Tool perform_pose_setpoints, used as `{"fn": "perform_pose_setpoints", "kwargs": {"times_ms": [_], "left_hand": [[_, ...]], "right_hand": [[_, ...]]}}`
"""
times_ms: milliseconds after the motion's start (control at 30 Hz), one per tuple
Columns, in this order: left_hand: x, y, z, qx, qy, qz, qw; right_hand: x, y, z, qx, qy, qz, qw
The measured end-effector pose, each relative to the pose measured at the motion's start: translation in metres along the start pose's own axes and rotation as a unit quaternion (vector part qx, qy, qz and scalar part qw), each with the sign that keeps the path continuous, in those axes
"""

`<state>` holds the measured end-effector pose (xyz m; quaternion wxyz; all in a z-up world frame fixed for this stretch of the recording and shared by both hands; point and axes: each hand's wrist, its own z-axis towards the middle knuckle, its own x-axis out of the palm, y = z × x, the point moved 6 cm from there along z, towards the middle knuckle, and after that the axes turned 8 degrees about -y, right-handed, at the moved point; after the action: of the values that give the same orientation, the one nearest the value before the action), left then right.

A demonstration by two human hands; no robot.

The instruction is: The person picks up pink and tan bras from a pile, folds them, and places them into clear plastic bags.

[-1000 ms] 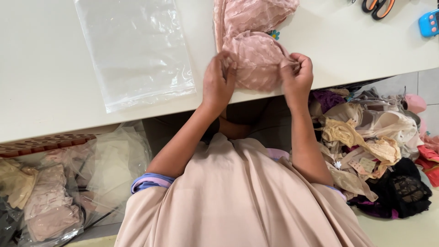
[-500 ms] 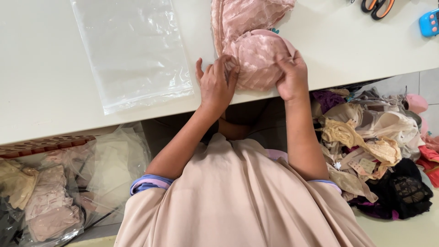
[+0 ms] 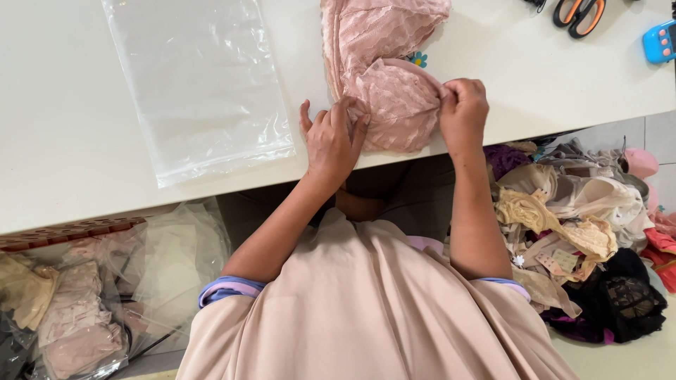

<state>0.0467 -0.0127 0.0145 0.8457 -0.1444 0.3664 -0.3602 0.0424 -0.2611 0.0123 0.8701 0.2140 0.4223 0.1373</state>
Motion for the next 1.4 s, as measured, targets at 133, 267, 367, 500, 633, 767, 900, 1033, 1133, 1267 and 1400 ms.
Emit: {"fn": "perform_pose_setpoints", "kwargs": {"times_ms": [133,267,367,500,633,767,900,1033,1133,1267,1400], "left_hand": [[0.002,0.002,-0.001,-0.004,-0.003,-0.005,1.000],[0.000,0.000,0.000,0.000,-0.004,0.000,1.000],[-0.002,-0.005,0.003,0.019,-0.001,0.023,1.000],[-0.011,-0.018,0.013,-0.006,0.056,0.005,0.998],[-0.010,-0.026,0.013,0.037,0.067,0.014,0.997],[0.000,-0.024,0.003,0.057,0.133,-0.012,0.989],[0.000,-0.026,0.002,0.075,0.119,-0.019,0.990],[-0.005,-0.030,0.006,0.103,0.093,-0.032,0.990],[-0.007,-0.030,0.001,0.116,0.078,-0.052,0.989],[-0.035,-0.022,-0.011,0.165,0.057,-0.035,0.984],[-0.098,0.027,-0.021,0.137,0.093,-0.004,0.986]], "right_hand": [[0.010,-0.033,0.001,0.253,0.007,0.253,0.934],[0.024,-0.039,-0.003,0.442,0.021,0.510,0.738],[0.000,-0.006,0.009,0.138,-0.049,0.074,0.986],[-0.015,0.048,0.041,-0.009,-0.040,0.004,0.999],[0.025,0.037,0.074,0.021,0.020,0.043,0.999],[0.084,0.004,0.090,0.086,0.056,0.062,0.993],[0.103,0.030,0.103,0.031,0.072,0.110,0.991],[0.113,0.083,0.112,-0.102,0.128,0.212,0.963],[0.120,0.105,0.114,-0.168,0.164,0.223,0.946],[0.119,0.112,0.112,-0.169,0.187,0.095,0.963],[0.064,0.197,0.069,-0.264,0.074,0.004,0.962]]}}
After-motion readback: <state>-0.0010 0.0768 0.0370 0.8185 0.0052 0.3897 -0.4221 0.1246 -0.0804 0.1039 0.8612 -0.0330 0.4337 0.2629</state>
